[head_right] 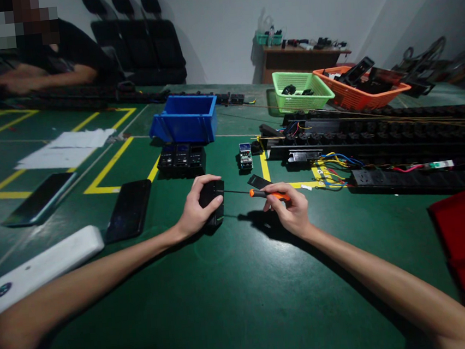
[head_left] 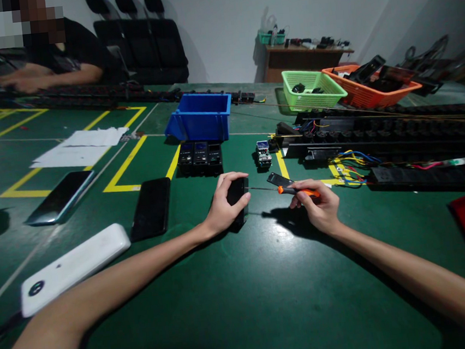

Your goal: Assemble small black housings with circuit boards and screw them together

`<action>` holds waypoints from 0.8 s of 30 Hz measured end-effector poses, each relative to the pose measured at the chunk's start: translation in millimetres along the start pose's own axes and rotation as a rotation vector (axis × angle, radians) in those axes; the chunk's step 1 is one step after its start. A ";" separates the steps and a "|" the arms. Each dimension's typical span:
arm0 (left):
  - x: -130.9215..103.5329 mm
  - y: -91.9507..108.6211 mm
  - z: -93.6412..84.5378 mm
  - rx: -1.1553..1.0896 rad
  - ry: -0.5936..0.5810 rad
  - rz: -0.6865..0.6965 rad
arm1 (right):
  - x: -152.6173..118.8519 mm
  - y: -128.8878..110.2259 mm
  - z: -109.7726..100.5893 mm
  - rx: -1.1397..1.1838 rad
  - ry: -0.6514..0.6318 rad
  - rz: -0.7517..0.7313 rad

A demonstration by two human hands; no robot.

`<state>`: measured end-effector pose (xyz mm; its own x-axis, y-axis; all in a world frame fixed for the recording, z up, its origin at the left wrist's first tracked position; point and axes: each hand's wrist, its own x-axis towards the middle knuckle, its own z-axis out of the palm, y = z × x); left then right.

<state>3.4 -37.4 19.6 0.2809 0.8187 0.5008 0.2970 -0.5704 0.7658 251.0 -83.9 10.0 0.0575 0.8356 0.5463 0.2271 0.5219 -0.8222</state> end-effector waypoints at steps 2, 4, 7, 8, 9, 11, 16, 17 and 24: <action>0.0 -0.9 0.1 -0.012 -0.005 -0.006 | -0.5 0.9 -0.6 -0.005 -0.016 -0.020; -0.1 -1.8 0.2 -0.017 -0.012 -0.008 | -1.3 2.7 -1.7 -0.029 -0.019 -0.047; -0.9 -1.5 -0.1 0.007 -0.005 0.022 | -2.6 5.7 -3.9 -0.097 -0.011 -0.102; -1.2 -0.8 -0.3 0.022 -0.001 0.037 | -3.0 6.4 -4.6 -0.119 -0.015 -0.117; -1.6 0.1 -0.7 0.038 0.001 0.050 | -3.2 6.9 -5.3 -0.137 -0.023 -0.124; -2.4 2.5 -1.4 0.075 -0.002 0.065 | -3.1 6.9 -6.0 -0.153 -0.045 -0.109; -4.0 7.5 -2.3 0.124 -0.015 0.085 | 0.0 4.0 -5.4 -0.085 -0.079 0.002; -4.2 8.1 -2.3 0.126 -0.015 0.088 | 0.6 3.6 -5.3 -0.073 -0.084 0.033; -4.8 9.1 -2.2 0.137 -0.017 0.072 | 3.6 4.0 -7.7 -0.075 -0.119 0.176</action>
<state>2.7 -46.4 25.0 0.3213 0.7747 0.5447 0.3972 -0.6324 0.6651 259.6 -80.1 9.9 -0.0115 0.9294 0.3689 0.2954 0.3556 -0.8867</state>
